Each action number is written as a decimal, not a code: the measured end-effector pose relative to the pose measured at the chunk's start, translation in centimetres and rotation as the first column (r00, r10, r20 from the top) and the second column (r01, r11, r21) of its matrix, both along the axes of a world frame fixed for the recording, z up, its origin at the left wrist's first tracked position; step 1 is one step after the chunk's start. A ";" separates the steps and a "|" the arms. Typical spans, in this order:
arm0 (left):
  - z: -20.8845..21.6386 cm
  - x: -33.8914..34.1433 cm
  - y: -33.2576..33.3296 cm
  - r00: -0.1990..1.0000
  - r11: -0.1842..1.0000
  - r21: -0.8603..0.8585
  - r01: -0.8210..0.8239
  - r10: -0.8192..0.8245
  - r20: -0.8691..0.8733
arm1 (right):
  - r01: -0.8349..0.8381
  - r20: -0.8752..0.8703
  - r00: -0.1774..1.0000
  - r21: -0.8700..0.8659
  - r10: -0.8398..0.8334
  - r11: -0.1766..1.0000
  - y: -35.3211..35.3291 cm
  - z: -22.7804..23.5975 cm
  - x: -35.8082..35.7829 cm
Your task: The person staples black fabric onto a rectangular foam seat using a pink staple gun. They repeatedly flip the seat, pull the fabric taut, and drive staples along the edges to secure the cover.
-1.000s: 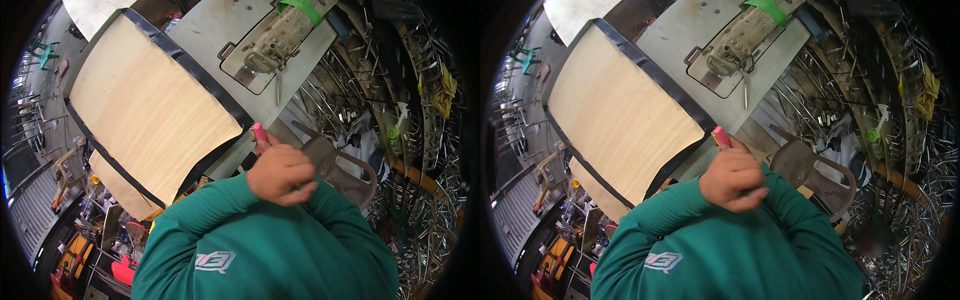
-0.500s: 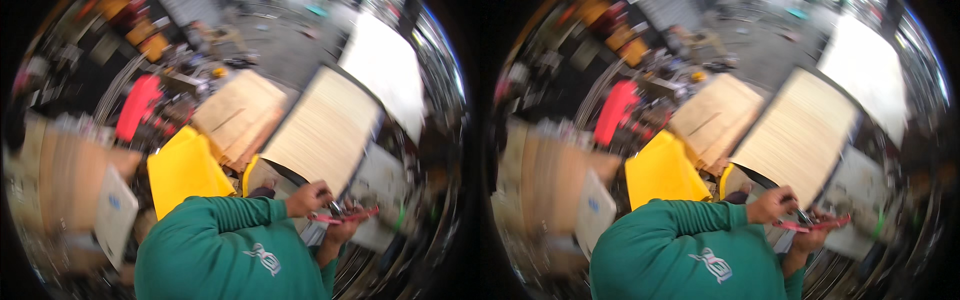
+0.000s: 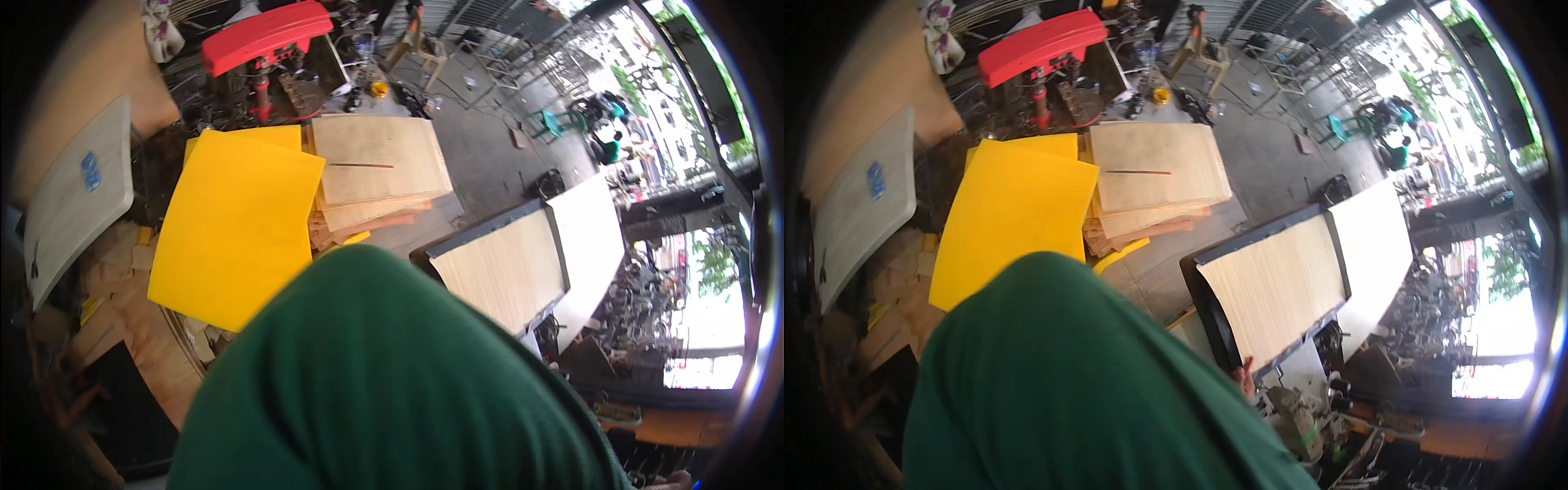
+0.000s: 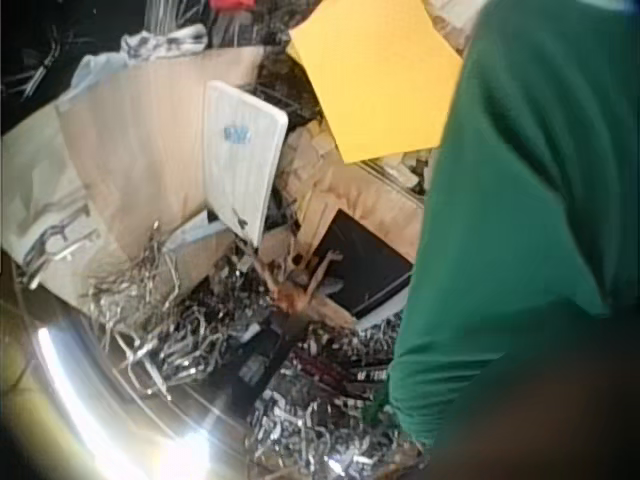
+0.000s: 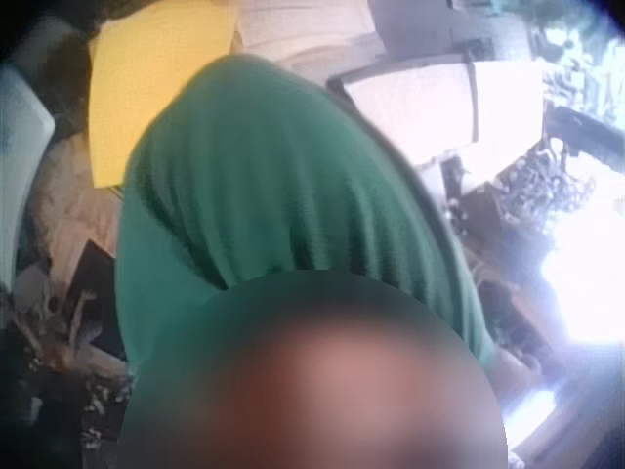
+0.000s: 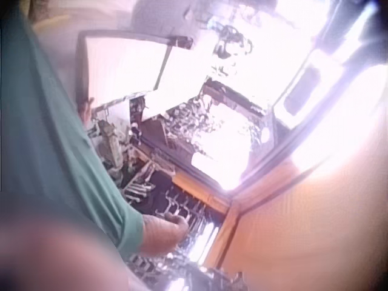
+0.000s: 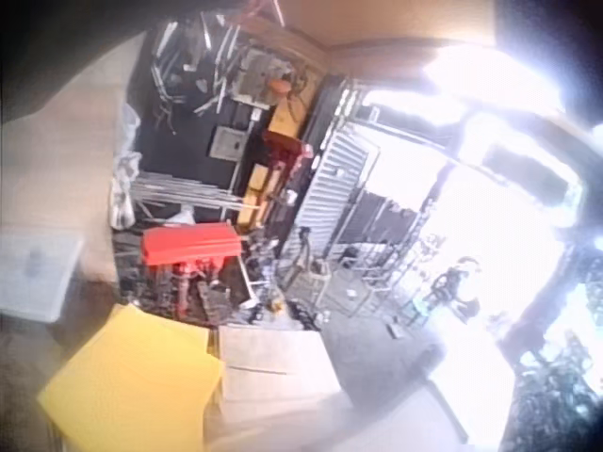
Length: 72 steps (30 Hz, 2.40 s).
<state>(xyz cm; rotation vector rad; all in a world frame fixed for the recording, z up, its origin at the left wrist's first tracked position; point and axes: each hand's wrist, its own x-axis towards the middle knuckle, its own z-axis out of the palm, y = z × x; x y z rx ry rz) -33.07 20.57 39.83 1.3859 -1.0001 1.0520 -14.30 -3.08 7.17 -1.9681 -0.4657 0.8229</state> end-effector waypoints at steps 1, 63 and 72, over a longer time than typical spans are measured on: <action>0.1 -1.9 0.2 1.000 1.000 0.009 0.022 -0.022 -0.008 | -0.026 0.012 1.000 -0.040 0.026 0.999 -0.5 -0.7 -1.2; -1.3 -66.8 94.4 -0.676 -0.664 0.452 -0.595 0.718 0.166 | -0.394 -0.393 0.905 -0.638 0.161 0.662 36.2 -18.6 -43.9; 4.8 -67.7 114.9 -0.748 0.156 0.957 0.246 0.659 0.085 | -0.489 -0.541 0.828 -0.570 0.147 0.661 30.6 -7.0 -52.0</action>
